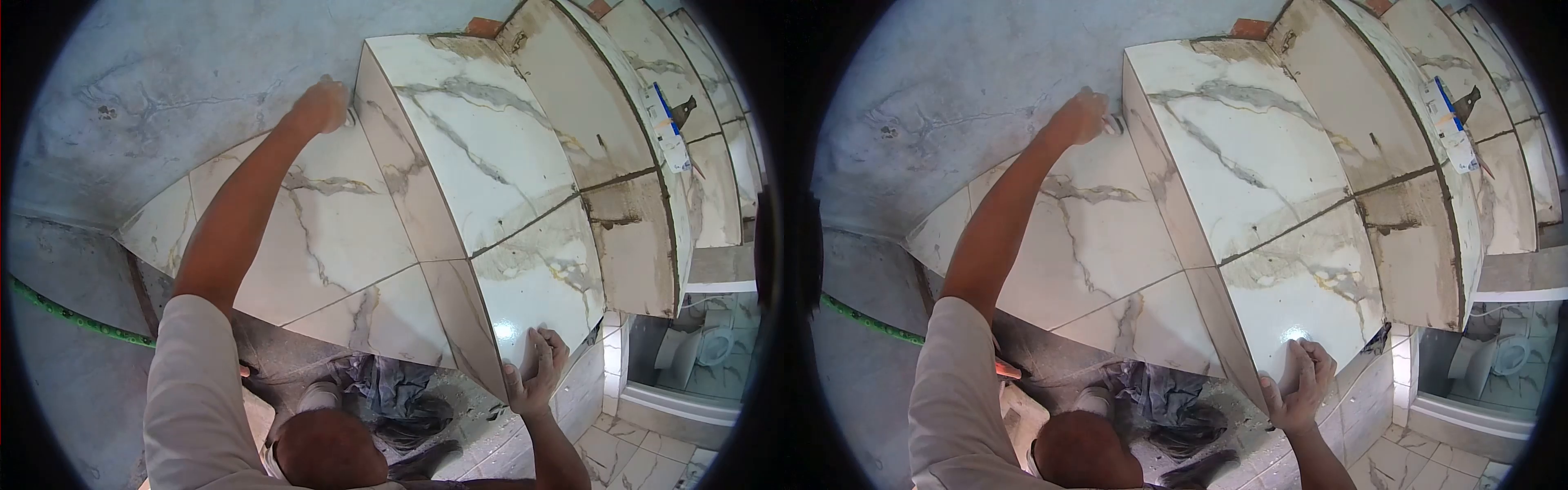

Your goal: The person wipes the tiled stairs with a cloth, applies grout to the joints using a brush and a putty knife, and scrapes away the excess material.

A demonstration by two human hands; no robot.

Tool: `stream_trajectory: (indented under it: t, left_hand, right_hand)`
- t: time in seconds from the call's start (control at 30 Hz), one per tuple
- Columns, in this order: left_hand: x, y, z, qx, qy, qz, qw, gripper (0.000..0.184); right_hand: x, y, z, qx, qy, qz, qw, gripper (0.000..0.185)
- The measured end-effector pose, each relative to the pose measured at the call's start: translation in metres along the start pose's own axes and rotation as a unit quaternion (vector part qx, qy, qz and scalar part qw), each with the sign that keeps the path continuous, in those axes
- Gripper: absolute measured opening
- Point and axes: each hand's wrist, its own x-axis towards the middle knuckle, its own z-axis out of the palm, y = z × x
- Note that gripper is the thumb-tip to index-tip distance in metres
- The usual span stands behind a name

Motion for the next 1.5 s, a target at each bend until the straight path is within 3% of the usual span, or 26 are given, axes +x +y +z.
stream_trajectory:
  t: [0.07, 0.1, 0.17, 0.2, 0.27, 0.4, 0.47, 0.6, 0.67, 0.77, 0.8, 0.87, 1.0, 1.07, 1.1, 1.17, 1.27, 1.3, 1.37, 1.4, 1.47, 1.5]
  left_hand:
    - [0.007, -0.007, 0.022, -0.019, 0.181, 0.047, 0.982, 0.013]
    - [0.004, -0.005, 0.017, -0.020, 0.183, 0.047, 0.982, 0.013]
    - [-0.009, 0.002, 0.003, -0.254, 0.190, -0.092, 0.944, 0.014]
    - [-0.012, 0.001, 0.006, -0.254, 0.190, -0.091, 0.944, 0.014]
    - [-0.017, -0.004, 0.016, -0.505, 0.173, -0.186, 0.825, 0.019]
    - [-0.018, -0.017, 0.055, -0.518, 0.140, -0.180, 0.825, 0.012]
    - [-0.015, -0.021, 0.069, -0.567, 0.166, -0.137, 0.795, 0.014]
    - [-0.014, -0.009, 0.054, -0.523, 0.221, -0.134, 0.812, 0.011]
    - [-0.020, 0.005, 0.041, -0.204, 0.260, -0.033, 0.943, 0.009]
    - [-0.019, 0.023, 0.011, -0.193, 0.174, -0.076, 0.963, 0.008]
    - [-0.017, 0.022, 0.010, -0.193, 0.172, -0.075, 0.963, 0.008]
    - [-0.012, 0.011, 0.011, -0.275, 0.177, 0.063, 0.943, 0.011]
    - [-0.009, -0.011, 0.021, -0.312, 0.120, 0.025, 0.942, 0.008]
    - [-0.006, -0.012, 0.007, -0.154, 0.066, 0.074, 0.983, 0.003]
    - [-0.008, -0.011, -0.001, -0.154, 0.066, 0.074, 0.983, 0.003]
    - [-0.012, -0.008, -0.016, -0.313, 0.035, 0.048, 0.948, 0.006]
    - [-0.001, -0.028, 0.027, -0.294, 0.054, 0.129, 0.945, 0.006]
    - [-0.001, -0.026, 0.024, -0.295, 0.056, 0.127, 0.945, 0.006]
    - [0.001, -0.010, 0.007, -0.136, -0.018, 0.105, 0.985, 0.006]
    - [0.001, 0.000, -0.007, -0.138, -0.018, 0.106, 0.985, 0.006]
    - [0.004, 0.017, -0.032, -0.076, -0.075, -0.030, 0.994, 0.006]
    - [0.005, 0.015, -0.028, -0.074, -0.078, -0.028, 0.994, 0.006]
  right_hand:
    - [-0.001, 0.000, 0.000, 0.003, 0.001, 0.002, 1.000, 0.065]
    - [-0.001, 0.000, 0.000, 0.007, 0.003, 0.006, 1.000, 0.065]
    - [0.000, 0.000, 0.000, 0.011, 0.005, 0.007, 1.000, 0.065]
    - [-0.001, 0.000, 0.000, 0.018, 0.005, 0.008, 1.000, 0.065]
    - [-0.001, 0.002, 0.000, 0.015, 0.004, 0.006, 1.000, 0.065]
    - [0.000, 0.000, 0.000, 0.021, 0.006, 0.009, 1.000, 0.064]
    - [0.001, -0.002, 0.000, 0.017, 0.004, 0.009, 1.000, 0.064]
    - [-0.001, 0.002, -0.001, 0.007, -0.010, 0.003, 1.000, 0.064]
    - [-0.001, 0.000, 0.000, 0.012, -0.007, 0.007, 1.000, 0.064]
    - [0.001, 0.000, -0.001, 0.014, -0.002, 0.012, 1.000, 0.063]
    - [0.001, -0.001, -0.001, 0.013, -0.004, 0.011, 1.000, 0.063]
    - [-0.001, 0.002, 0.001, 0.017, -0.002, 0.007, 1.000, 0.063]
    - [0.000, 0.001, 0.000, 0.006, -0.005, 0.007, 1.000, 0.064]
    - [0.000, 0.000, -0.001, 0.003, -0.006, 0.009, 1.000, 0.064]
    - [0.001, 0.000, -0.001, 0.002, -0.007, 0.009, 1.000, 0.065]
    - [-0.001, 0.002, -0.001, 0.008, -0.006, 0.010, 1.000, 0.065]
    - [-0.001, 0.001, -0.001, 0.007, -0.009, 0.010, 1.000, 0.065]
    - [0.000, 0.001, -0.002, 0.000, -0.011, 0.010, 1.000, 0.065]
    - [-0.001, 0.003, 0.001, 0.006, -0.004, 0.006, 1.000, 0.065]
    - [-0.002, 0.004, 0.001, 0.012, 0.001, 0.004, 1.000, 0.065]
    - [0.000, 0.002, -0.002, 0.006, -0.003, 0.009, 1.000, 0.065]
    - [0.000, 0.000, -0.002, 0.006, -0.007, 0.012, 1.000, 0.065]
